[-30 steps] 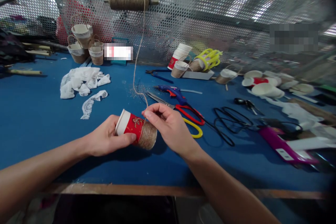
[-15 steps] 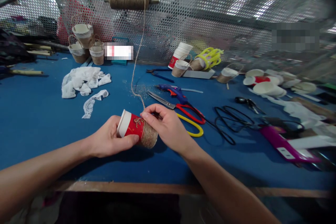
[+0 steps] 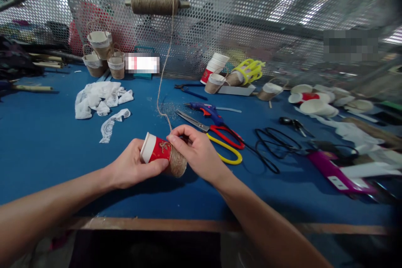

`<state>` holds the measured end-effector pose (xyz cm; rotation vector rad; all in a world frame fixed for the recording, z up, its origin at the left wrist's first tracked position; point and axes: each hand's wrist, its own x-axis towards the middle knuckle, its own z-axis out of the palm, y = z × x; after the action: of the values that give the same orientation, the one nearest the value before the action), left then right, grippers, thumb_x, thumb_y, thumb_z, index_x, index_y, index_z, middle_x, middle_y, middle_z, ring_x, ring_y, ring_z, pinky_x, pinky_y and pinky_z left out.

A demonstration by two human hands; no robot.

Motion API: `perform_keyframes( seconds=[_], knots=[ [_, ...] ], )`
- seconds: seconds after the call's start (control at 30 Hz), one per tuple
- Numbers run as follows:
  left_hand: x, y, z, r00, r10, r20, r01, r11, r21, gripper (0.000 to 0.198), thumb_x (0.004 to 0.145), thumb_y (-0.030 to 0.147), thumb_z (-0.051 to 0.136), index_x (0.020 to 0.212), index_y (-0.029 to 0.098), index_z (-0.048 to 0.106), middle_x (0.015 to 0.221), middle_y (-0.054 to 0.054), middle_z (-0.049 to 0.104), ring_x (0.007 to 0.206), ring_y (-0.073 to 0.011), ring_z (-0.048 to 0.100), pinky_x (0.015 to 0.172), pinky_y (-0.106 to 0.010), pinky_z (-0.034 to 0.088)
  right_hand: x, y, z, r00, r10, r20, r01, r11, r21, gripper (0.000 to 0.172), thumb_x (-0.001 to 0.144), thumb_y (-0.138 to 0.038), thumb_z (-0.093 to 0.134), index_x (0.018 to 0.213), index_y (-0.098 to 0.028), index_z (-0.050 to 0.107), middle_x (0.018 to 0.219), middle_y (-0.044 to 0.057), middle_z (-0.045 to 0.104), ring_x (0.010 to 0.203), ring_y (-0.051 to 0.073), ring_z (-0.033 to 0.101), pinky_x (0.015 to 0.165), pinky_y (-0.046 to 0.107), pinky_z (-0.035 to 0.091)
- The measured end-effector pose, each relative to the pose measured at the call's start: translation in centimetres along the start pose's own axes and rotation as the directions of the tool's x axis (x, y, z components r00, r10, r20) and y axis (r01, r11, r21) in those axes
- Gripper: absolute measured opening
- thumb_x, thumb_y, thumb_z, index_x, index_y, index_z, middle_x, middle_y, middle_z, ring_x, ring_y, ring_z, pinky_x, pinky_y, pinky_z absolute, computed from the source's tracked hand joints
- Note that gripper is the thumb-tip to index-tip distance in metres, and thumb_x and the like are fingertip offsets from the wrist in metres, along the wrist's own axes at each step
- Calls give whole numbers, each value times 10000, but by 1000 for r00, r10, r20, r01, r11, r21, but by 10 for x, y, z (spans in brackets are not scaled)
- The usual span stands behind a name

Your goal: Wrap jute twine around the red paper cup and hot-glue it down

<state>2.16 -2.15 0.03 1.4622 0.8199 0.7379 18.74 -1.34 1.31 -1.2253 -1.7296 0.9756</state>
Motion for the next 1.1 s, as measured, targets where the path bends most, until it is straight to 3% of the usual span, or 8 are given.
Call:
perform_keyframes(
  seconds=[0.27, 0.43, 0.57, 0.7, 0.8, 1.1],
  knots=[
    [-2, -1, -2, 971, 235, 38, -238, 965, 109, 214, 780, 210, 507, 583, 130, 478, 511, 56, 356, 458, -52, 258, 398, -160, 244, -4, 1, -1, 999, 6, 34, -6, 1000, 11, 138, 820, -309, 483, 810, -173, 506, 809, 29, 575, 733, 131, 529, 680, 273, 440],
    [0, -2, -7, 953, 302, 11, -300, 941, 154, 209, 784, 174, 516, 586, 134, 459, 516, 59, 351, 460, -47, 271, 403, -156, 250, -2, 0, -12, 991, 82, 105, -79, 996, -29, 307, 874, -443, 367, 897, -178, 521, 851, 38, 578, 757, 136, 536, 687, 282, 441],
    [3, 1, -12, 986, 163, -31, -162, 986, 40, 148, 757, 215, 573, 650, 116, 546, 523, 55, 415, 463, -45, 319, 425, -149, 293, -2, -4, -16, 980, 67, 188, -75, 997, 34, 282, 850, -417, 442, 971, -175, 517, 907, 47, 589, 799, 140, 557, 696, 280, 457],
    [10, 5, -13, 996, -60, -65, 45, 975, -219, 165, 653, 249, 675, 723, 108, 627, 607, 12, 584, 536, -75, 492, 561, -184, 427, -3, -3, -13, 994, 34, 105, -29, 999, -44, 304, 818, -420, 497, 984, -165, 508, 910, 64, 591, 793, 157, 570, 695, 305, 480],
    [14, 4, -14, 980, -163, -109, 120, 937, -327, 249, 567, 229, 728, 765, 102, 647, 684, -17, 652, 610, -110, 570, 656, -229, 465, -3, 1, -11, 997, 2, 76, 8, 992, -129, 313, 807, -415, 514, 992, -162, 504, 924, 78, 595, 826, 179, 579, 701, 324, 488],
    [15, -1, -13, 973, -181, -140, 130, 940, -315, 246, 536, 208, 731, 745, 105, 652, 655, -12, 662, 599, -119, 585, 656, -242, 464, -3, 6, -8, 996, -43, 84, 58, 982, -181, 297, 815, -398, 512, 1006, -171, 507, 987, 92, 598, 912, 201, 572, 771, 359, 481]
  ],
)
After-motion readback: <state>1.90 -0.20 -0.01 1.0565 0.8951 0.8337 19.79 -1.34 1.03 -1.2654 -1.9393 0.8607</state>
